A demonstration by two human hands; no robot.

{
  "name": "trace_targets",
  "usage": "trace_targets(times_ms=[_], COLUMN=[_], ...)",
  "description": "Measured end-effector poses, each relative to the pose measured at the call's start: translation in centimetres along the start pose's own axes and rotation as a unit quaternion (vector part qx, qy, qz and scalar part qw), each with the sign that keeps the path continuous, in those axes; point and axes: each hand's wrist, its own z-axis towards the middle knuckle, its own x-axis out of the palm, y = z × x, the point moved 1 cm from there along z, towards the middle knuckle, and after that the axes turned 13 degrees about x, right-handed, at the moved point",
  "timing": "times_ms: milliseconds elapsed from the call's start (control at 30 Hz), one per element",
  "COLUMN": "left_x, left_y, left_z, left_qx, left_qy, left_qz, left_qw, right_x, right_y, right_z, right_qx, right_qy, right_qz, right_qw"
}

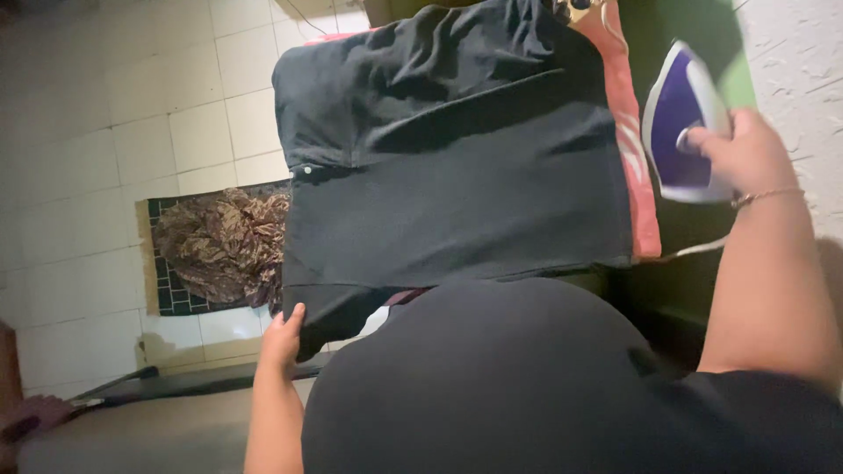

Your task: Ironing and folding a variety of clothing items on an ironing board.

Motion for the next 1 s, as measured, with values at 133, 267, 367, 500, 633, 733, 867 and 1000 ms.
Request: trace_targets(times_ms=[133, 267, 367, 500, 633, 733, 867, 1000], left_x=[-1.2, -1.3, -1.1, -1.2, -1.0, -0.9, -0.6, -0.3], left_y=[-0.5, -2.4, -1.4, -2.3, -2.6, -2.1, -3.4, -2.9], left_z=[0.3, -1.4, -0.7, -1.7, -2.2, -2.0, -2.5, -1.9], left_qx=[0.035, 0.053, 0.053, 0.018, 0.017, 0.013, -0.031, -0.045], left_qy=[-0.026, -0.038, -0.051, -0.082, -0.086, -0.088, -0.083, -0.074], left_qz=[-0.089, -0.039, -0.027, -0.031, 0.020, 0.032, 0.023, 0.012], left_qw=[0.995, 0.997, 0.997, 0.996, 0.996, 0.996, 0.996, 0.996], right_x=[0.0, 2.1, 6.9, 12.3, 13.7, 14.2, 14.5, 14.1], right_y=[2.2, 5.9, 5.3, 3.1, 4.7, 5.2, 3.8, 2.3], right_z=[2.1, 2.3, 7.7, 15.8, 16.5, 15.9, 15.9, 16.7], right_qx=[-0.024, -0.023, -0.194, -0.131, -0.136, -0.121, -0.154, -0.207], right_qy=[-0.044, -0.010, 0.064, 0.046, -0.009, -0.013, 0.006, -0.006], right_qz=[0.150, 0.445, 0.630, 0.649, 0.625, 0.634, 0.618, 0.494], right_qw=[0.987, 0.895, 0.749, 0.748, 0.768, 0.764, 0.771, 0.845])
